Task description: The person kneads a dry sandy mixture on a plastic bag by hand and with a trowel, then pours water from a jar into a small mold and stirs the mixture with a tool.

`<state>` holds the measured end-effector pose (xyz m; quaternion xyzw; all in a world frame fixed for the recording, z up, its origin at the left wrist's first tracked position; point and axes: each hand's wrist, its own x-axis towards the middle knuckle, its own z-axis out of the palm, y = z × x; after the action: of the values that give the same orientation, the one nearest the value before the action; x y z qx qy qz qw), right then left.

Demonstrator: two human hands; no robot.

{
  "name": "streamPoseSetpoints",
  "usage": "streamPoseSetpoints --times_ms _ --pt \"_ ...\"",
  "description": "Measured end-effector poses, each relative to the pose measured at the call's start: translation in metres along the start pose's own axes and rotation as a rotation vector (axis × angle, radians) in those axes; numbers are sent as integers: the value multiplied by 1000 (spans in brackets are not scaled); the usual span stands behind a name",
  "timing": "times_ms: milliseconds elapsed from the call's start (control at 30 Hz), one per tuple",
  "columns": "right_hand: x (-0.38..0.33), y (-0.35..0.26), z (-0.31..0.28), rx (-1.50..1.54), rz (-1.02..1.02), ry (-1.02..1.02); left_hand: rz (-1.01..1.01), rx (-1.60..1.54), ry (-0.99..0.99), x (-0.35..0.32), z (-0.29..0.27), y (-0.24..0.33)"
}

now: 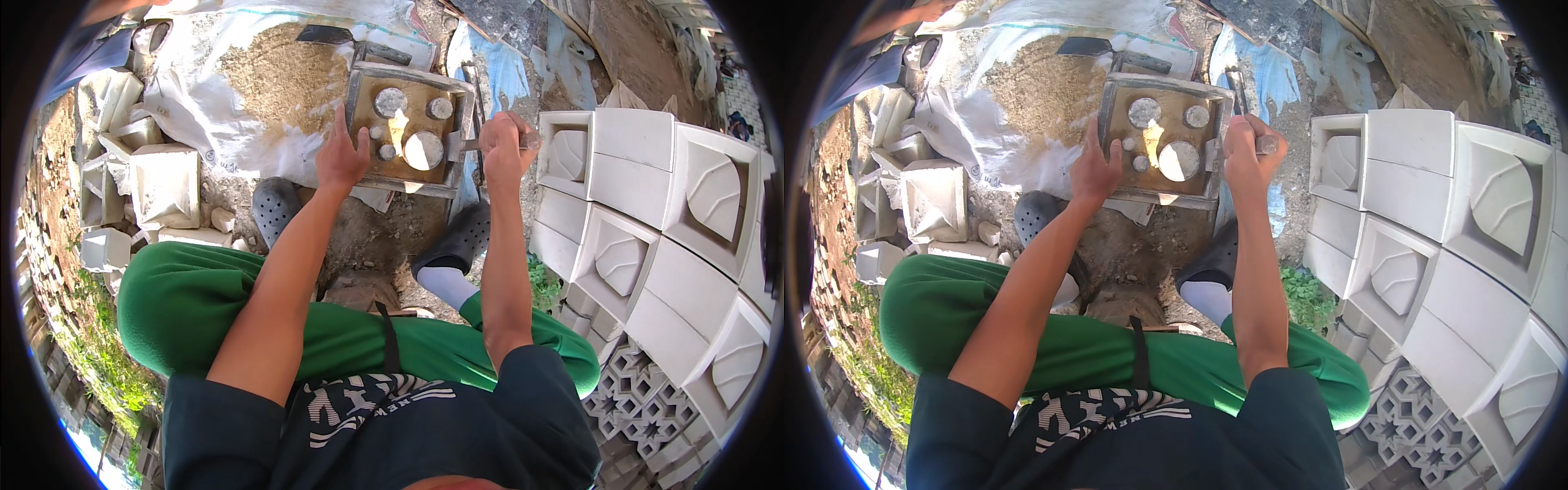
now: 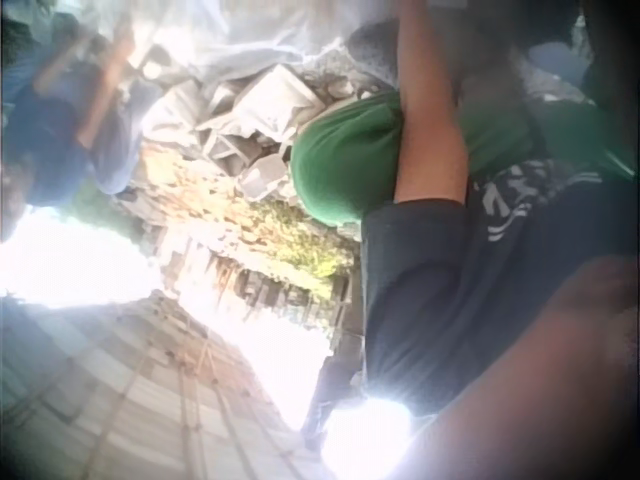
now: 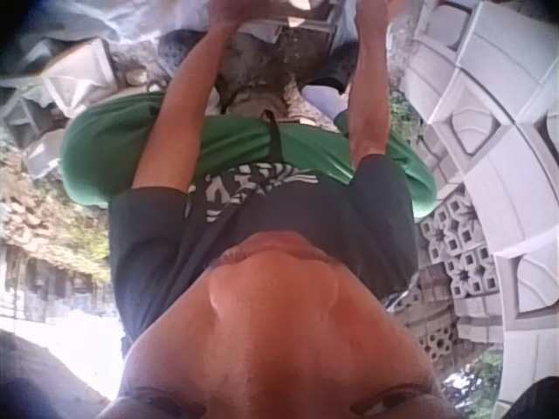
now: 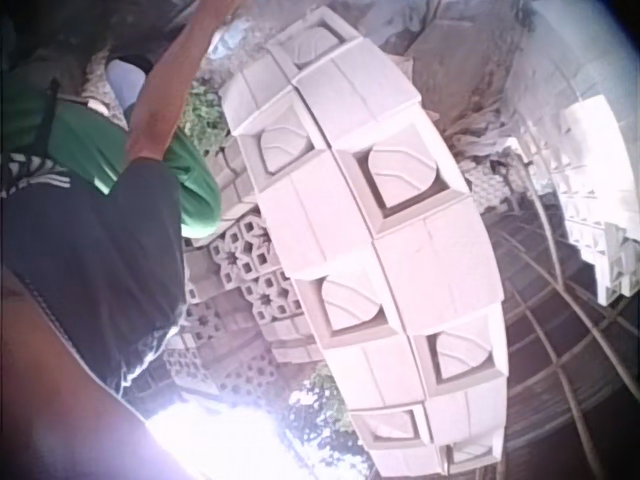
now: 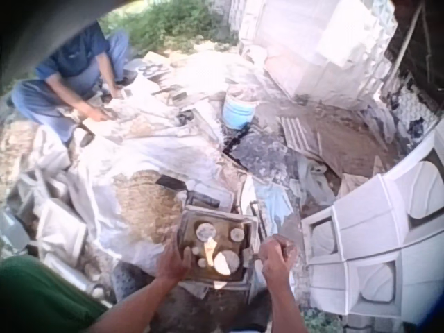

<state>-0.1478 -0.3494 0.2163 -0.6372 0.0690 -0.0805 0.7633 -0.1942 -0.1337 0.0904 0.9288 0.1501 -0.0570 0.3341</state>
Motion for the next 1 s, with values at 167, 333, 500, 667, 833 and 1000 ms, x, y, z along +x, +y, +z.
streamPoseSetpoints --times_ms 167,333,500,667,833,1000 --pt "8 21 -16 -5 -74 -91 60 -24 55 2 9 -5" --pt "16 3 -16 16 -51 -126 29 9 32 5 6 5" --pt "18 -3 3 -90 -2 -80 37 -19 39 2 5 -2" --pt "13 13 -6 -47 -26 -39 112 -23 107 2 7 -4" --pt "0 8 -8 38 -132 79 35 15 45 2 2 7" --pt "-5 5 -7 -31 -72 31 39 -15 60 0 1 1"
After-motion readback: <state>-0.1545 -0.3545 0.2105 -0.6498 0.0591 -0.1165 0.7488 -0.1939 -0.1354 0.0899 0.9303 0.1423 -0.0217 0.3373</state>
